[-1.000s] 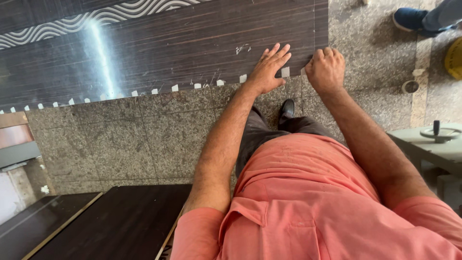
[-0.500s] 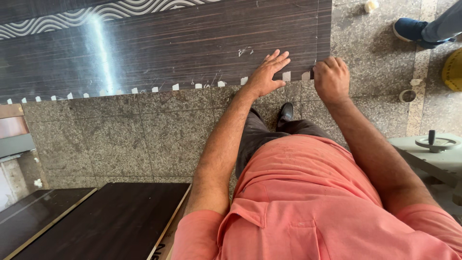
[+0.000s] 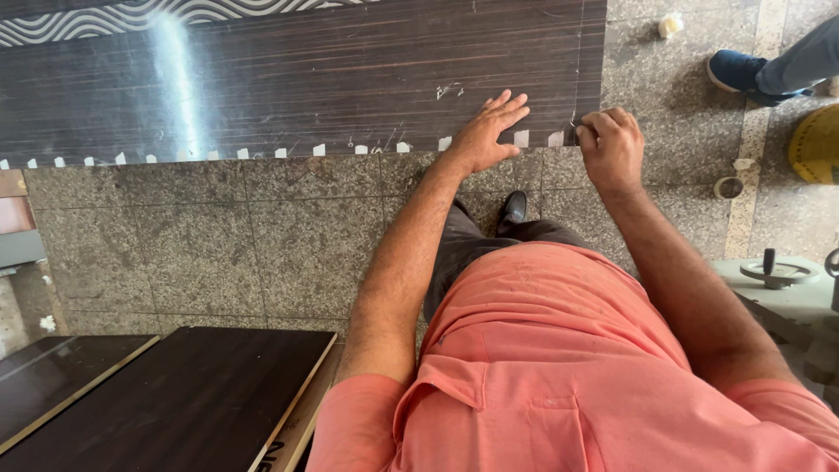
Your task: The person removes small white protective stickers from the edges of a large dark wood-patterned panel, then peels off a clear protective film from the panel surface. The person uses a pen to mark the panel and a scraper tool to assist in peeling the film.
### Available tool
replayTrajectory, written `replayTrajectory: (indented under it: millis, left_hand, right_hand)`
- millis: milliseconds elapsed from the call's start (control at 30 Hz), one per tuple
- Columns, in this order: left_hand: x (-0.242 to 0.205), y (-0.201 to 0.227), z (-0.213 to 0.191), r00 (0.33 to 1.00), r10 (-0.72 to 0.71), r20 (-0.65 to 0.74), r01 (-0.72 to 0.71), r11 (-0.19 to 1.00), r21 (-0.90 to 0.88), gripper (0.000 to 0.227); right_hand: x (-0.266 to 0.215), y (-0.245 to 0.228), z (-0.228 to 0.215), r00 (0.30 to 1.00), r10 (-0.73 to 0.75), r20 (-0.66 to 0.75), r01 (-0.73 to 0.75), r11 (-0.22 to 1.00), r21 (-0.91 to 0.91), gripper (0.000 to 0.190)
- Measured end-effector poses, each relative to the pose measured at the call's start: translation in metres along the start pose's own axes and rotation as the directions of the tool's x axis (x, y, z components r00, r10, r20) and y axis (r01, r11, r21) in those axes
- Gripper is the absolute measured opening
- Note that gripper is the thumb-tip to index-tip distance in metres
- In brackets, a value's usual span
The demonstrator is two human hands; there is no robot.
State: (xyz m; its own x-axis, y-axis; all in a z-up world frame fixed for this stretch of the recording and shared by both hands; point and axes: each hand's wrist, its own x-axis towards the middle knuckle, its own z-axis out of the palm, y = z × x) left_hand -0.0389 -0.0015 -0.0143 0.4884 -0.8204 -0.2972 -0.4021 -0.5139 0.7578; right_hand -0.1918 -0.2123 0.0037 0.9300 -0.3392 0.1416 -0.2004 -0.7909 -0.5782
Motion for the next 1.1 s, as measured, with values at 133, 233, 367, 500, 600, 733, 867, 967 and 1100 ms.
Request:
replayTrajectory:
  millis: [133,233,367,500,600,733,867,967,1100]
  left_hand:
    - [0.000,0.000,0.001,0.995,-0.095,0.033,0.095,0.995,0.001,0.081]
    - [0.002,0.005,-0.001,0.997,-0.072,0.013,0.072,0.997,-0.009,0.081]
    - [-0.004,0.010,-0.001,0.995,-0.099,0.010,0.099,0.995,-0.001,0.081]
    - [-0.006,0.013,-0.005,0.990,-0.143,0.008,0.143,0.989,-0.046,0.082]
    - [-0.010,0.005,-0.008,0.997,-0.069,-0.044,0.066,0.995,-0.073,0.081]
    - [-0.019,-0.004,-0.006,0.991,-0.021,-0.134,0.007,0.995,-0.102,0.075]
    - [-0.020,-0.002,-0.007,0.981,-0.036,-0.190,0.016,0.994,-0.108,0.071]
    - [-0.024,0.004,-0.007,0.976,-0.064,-0.209,0.043,0.994,-0.103,0.067]
    - [-0.035,0.008,-0.008,0.970,-0.111,-0.215,0.086,0.989,-0.121,0.062]
  right_hand:
    - [-0.002,0.003,0.012,0.996,-0.083,0.046,0.091,0.973,-0.211,0.013]
    - [0.013,0.002,0.021,0.990,-0.001,0.143,0.053,0.932,-0.359,0.016]
    - [0.025,-0.004,0.029,0.991,-0.055,0.121,0.107,0.868,-0.485,0.018]
    - [0.028,-0.008,0.016,0.962,0.123,0.245,-0.042,0.949,-0.312,0.012]
    - [0.016,-0.003,-0.001,0.960,0.180,0.213,-0.167,0.983,-0.076,0.008]
    - [0.000,0.002,-0.007,0.998,-0.064,0.007,0.065,0.995,-0.071,0.017]
    - [0.008,0.000,0.014,0.977,-0.186,0.108,0.210,0.933,-0.291,0.016]
    - [0.007,0.002,0.025,0.982,-0.112,0.149,0.161,0.910,-0.382,0.014]
    - [-0.009,0.010,0.012,0.957,-0.076,0.281,0.138,0.969,-0.207,0.017]
